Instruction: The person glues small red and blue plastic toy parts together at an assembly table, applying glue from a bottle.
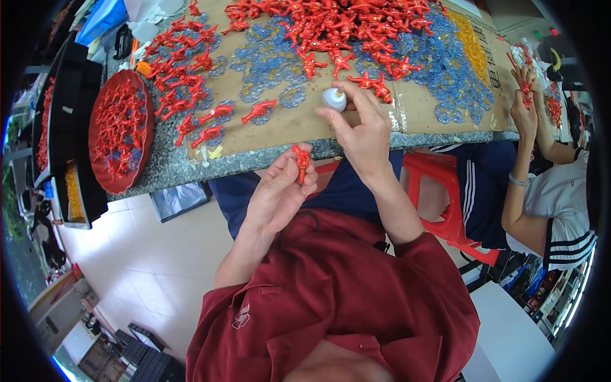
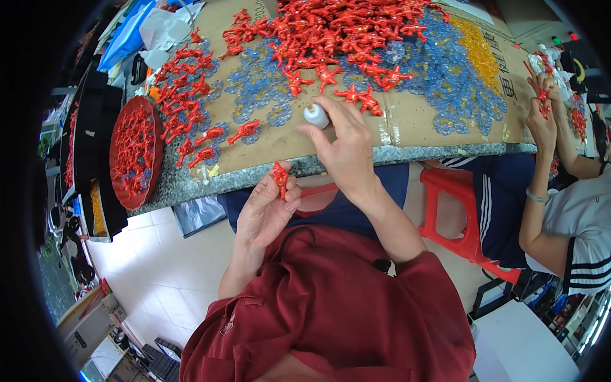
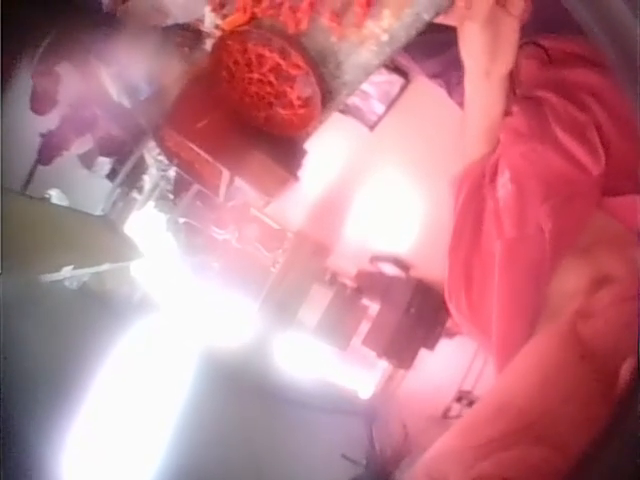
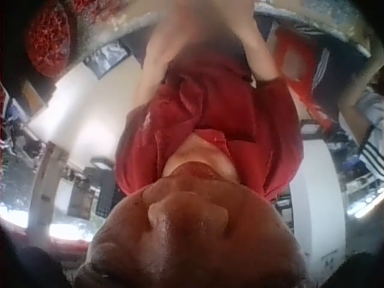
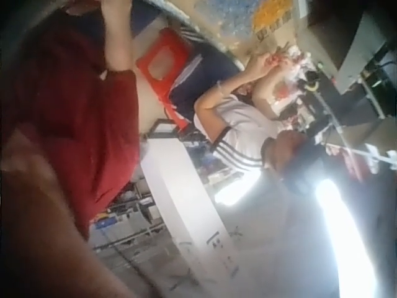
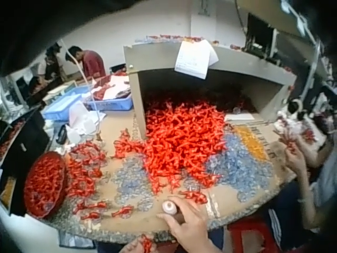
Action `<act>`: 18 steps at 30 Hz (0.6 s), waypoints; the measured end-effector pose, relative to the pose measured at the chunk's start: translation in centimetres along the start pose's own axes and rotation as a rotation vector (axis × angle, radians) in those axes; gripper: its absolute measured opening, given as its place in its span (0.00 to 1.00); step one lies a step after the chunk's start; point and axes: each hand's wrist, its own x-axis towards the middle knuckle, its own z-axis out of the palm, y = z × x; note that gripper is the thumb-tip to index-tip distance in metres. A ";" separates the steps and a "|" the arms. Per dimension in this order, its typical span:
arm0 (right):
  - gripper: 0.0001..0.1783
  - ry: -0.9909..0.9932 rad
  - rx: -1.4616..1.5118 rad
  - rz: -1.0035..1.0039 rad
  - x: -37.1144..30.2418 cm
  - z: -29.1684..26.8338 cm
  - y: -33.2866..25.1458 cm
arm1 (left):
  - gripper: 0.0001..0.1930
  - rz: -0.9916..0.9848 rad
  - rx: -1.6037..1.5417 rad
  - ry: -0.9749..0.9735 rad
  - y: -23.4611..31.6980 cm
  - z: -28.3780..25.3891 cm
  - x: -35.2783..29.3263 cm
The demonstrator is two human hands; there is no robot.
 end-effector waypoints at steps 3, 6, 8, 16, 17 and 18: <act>0.17 0.071 0.015 -0.048 -0.6 -1.8 -0.4 | 0.17 0.014 0.006 0.034 0.2 -0.4 -0.3; 0.15 0.196 -0.290 -0.067 -0.2 -5.5 1.7 | 0.17 0.007 0.032 0.007 0.3 -0.4 -0.2; 0.15 0.244 -0.431 -0.110 1.0 -6.6 3.8 | 0.17 -0.012 0.063 -0.003 0.0 -0.1 0.2; 0.21 0.141 -0.661 -0.027 2.1 -7.7 4.8 | 0.15 -0.078 0.083 -0.021 -1.0 0.8 1.4; 0.21 0.106 -0.648 -0.005 1.9 -7.7 4.8 | 0.15 -0.080 0.073 -0.011 -1.2 0.7 1.5; 0.21 0.108 -0.647 -0.002 2.0 -7.7 4.9 | 0.15 -0.082 0.076 -0.011 -1.3 0.6 1.6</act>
